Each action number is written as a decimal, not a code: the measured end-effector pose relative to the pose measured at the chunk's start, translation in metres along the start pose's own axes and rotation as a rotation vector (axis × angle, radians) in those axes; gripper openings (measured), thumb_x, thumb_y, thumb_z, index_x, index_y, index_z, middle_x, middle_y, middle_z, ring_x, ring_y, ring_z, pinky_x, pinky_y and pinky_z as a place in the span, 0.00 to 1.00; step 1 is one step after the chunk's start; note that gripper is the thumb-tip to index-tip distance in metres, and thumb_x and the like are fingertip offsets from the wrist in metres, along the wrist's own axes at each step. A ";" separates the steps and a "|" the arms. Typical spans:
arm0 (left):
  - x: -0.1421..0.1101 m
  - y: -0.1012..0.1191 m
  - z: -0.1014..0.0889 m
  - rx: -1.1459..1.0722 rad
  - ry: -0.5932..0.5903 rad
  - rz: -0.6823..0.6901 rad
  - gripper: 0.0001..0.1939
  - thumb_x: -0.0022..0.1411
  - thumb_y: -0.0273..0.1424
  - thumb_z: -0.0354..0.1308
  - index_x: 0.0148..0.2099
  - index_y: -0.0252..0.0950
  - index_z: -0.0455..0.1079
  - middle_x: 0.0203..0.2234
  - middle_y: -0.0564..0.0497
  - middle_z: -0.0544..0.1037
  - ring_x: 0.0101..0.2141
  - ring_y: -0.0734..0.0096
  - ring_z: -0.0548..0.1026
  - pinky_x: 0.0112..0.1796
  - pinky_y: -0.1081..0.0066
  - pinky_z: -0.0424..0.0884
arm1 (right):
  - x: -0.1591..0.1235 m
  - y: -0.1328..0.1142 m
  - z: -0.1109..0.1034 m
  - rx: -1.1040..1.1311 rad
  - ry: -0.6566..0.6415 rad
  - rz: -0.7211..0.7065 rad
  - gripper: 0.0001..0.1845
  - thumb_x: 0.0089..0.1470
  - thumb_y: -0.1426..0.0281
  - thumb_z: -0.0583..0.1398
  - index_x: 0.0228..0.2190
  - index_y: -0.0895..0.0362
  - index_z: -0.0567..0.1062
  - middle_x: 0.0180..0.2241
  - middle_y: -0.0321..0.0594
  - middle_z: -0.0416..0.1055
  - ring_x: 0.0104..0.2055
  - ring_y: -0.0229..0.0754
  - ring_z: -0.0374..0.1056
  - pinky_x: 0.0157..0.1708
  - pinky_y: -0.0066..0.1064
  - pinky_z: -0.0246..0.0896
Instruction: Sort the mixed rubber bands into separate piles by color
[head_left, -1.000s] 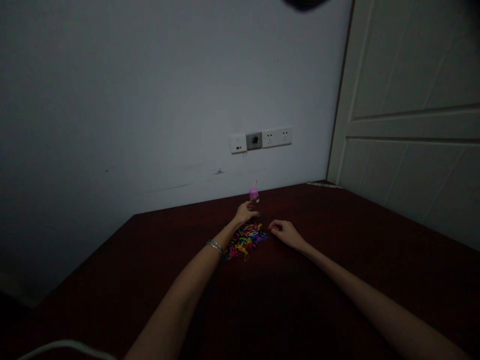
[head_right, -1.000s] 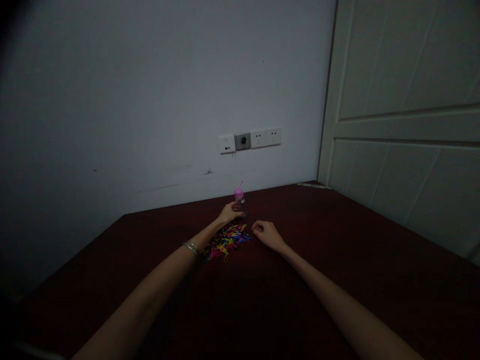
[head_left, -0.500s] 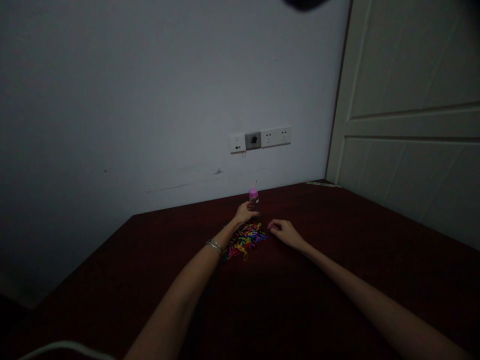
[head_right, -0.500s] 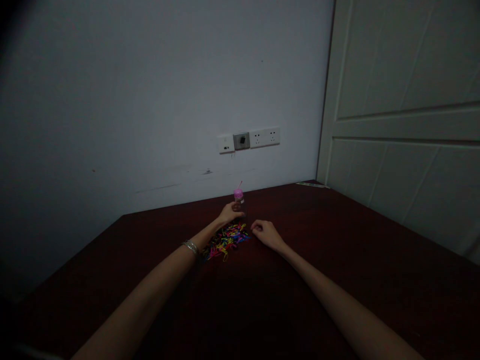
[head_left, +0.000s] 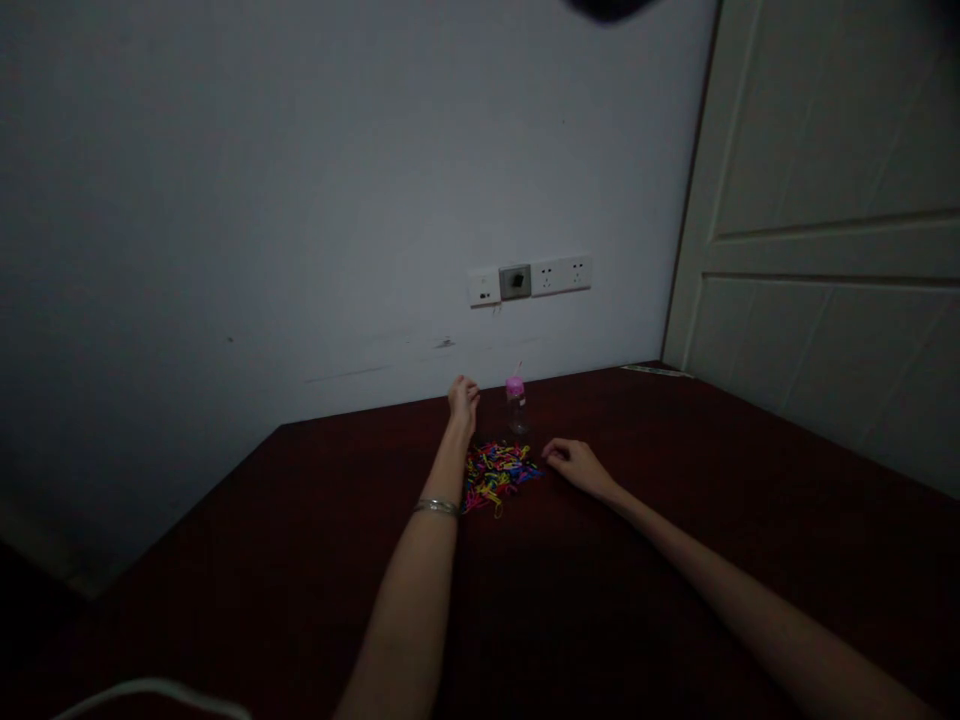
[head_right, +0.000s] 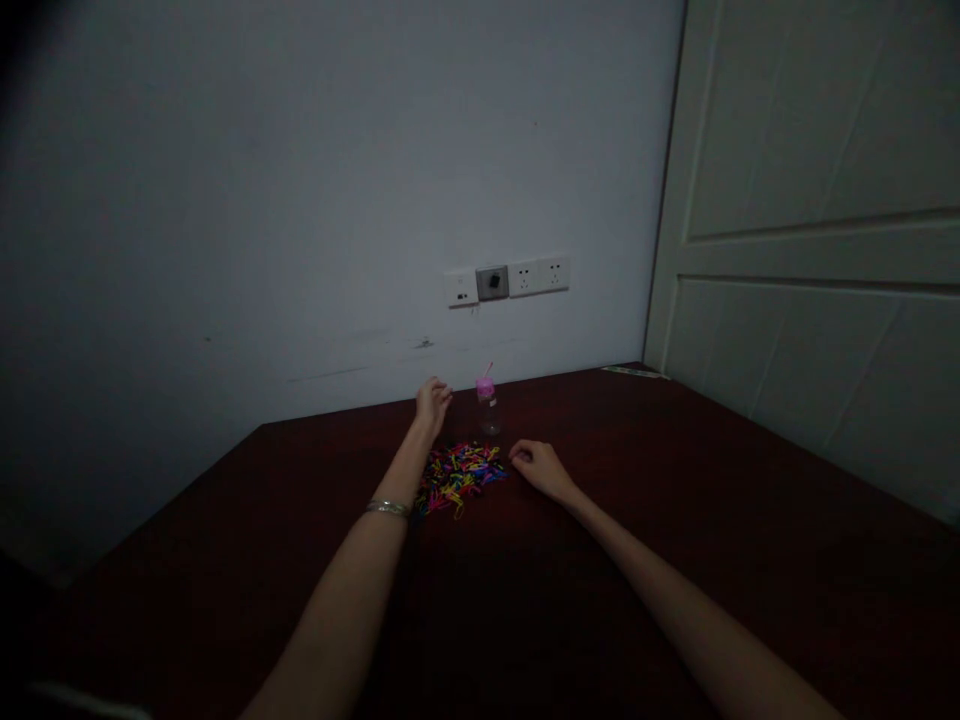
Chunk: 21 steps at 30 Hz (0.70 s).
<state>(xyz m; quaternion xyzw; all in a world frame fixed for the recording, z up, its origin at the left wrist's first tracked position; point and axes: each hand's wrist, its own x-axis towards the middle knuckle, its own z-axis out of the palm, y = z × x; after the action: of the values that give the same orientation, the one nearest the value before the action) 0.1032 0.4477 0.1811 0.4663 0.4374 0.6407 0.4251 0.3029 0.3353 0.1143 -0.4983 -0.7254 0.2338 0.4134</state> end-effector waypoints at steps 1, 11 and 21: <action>-0.002 0.003 -0.001 -0.045 0.086 -0.013 0.19 0.51 0.31 0.50 0.47 0.36 0.61 0.28 0.51 0.72 0.33 0.74 0.73 0.35 0.73 0.66 | 0.000 0.001 0.000 -0.003 0.000 0.000 0.10 0.42 0.73 0.52 0.25 0.59 0.73 0.22 0.36 0.68 0.26 0.38 0.64 0.27 0.27 0.56; -0.052 0.014 -0.016 -0.070 0.236 -0.084 0.13 0.47 0.26 0.48 0.36 0.31 0.68 0.26 0.48 0.73 0.24 0.76 0.71 0.24 0.77 0.65 | 0.001 0.004 0.000 0.018 -0.004 0.013 0.10 0.42 0.71 0.53 0.26 0.60 0.74 0.25 0.38 0.71 0.28 0.40 0.65 0.29 0.28 0.57; -0.080 0.026 -0.107 0.380 -0.115 0.067 0.07 0.40 0.21 0.56 0.26 0.33 0.71 0.17 0.54 0.70 0.18 0.78 0.65 0.19 0.80 0.58 | 0.007 -0.004 -0.010 0.179 -0.067 0.076 0.13 0.44 0.68 0.54 0.32 0.60 0.72 0.27 0.40 0.72 0.25 0.38 0.66 0.25 0.28 0.61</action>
<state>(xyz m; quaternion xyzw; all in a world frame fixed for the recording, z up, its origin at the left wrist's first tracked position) 0.0120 0.3471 0.1680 0.5884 0.5097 0.5325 0.3322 0.3080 0.3397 0.1252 -0.4783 -0.6956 0.3299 0.4226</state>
